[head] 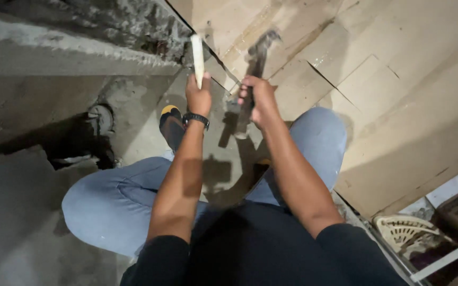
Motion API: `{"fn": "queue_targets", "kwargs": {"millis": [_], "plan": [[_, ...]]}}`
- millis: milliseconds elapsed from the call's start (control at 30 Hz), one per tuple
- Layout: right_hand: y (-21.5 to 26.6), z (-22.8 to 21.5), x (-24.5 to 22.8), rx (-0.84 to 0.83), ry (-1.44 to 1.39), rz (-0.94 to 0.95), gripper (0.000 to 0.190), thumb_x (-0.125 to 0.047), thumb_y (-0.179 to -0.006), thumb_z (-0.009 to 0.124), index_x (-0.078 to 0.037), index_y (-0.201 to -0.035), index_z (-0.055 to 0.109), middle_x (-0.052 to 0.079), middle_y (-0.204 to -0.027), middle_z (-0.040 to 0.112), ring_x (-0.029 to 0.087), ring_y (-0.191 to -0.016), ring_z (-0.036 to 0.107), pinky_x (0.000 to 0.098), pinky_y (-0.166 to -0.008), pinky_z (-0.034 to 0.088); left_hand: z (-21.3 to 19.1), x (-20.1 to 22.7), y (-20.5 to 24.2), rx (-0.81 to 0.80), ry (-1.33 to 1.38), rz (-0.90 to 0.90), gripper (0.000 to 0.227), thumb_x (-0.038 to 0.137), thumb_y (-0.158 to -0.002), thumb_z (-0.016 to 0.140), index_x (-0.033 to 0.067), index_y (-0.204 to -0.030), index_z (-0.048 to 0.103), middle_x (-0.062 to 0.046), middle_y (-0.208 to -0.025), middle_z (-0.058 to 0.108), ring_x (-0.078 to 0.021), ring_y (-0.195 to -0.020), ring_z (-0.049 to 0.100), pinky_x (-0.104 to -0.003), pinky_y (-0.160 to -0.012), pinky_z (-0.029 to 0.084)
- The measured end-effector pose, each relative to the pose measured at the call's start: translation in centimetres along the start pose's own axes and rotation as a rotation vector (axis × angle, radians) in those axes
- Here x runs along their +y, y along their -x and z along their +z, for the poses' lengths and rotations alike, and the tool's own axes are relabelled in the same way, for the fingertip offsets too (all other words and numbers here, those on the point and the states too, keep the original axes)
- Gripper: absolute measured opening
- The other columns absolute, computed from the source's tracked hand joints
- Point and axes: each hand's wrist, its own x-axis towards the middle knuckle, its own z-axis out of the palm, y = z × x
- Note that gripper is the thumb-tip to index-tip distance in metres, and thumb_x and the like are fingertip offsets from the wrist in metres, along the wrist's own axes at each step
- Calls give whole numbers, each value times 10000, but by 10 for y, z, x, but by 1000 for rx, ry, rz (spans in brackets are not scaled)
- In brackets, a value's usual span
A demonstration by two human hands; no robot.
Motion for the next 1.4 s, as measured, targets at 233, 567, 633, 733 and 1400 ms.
{"fn": "queue_targets", "kwargs": {"millis": [233,567,633,733,1400], "plan": [[3,12,7,-12,312,-316,194,-66,-690,604,-54,-882,577,62,-581,507,161,-454,562,305,-373,541,3,28,-22,-21,463,-197,259,377,-930,492,125,-872,494,-20,-527,470,-131,-321,452,-206,-260,311],[25,53,-51,-40,176,-288,576,-556,-836,303,-30,-905,529,34,-567,504,129,-401,460,286,-335,398,12,66,-14,-71,784,-329,312,415,-922,425,103,-911,425,7,-613,452,-67,-400,387,-211,-315,272],[25,61,-58,-98,348,-170,558,-543,-843,346,-37,-963,551,40,-598,523,128,-428,459,281,-358,403,15,62,-17,-64,811,-297,311,407,-915,434,99,-880,422,4,-585,434,-78,-389,366,-234,-312,281],[32,63,-67,-177,483,-30,525,-517,-862,407,-28,-978,561,36,-608,525,127,-432,456,281,-377,420,17,58,-14,-66,832,-306,305,400,-914,431,98,-882,415,-4,-579,416,-86,-382,347,-250,-302,272],[-6,51,-97,-175,390,-419,443,-471,-874,389,-56,-852,543,9,-584,515,109,-409,469,274,-398,454,13,68,-15,-71,873,-310,307,403,-914,427,100,-867,412,-18,-598,450,-103,-412,405,-235,-338,302]]}}
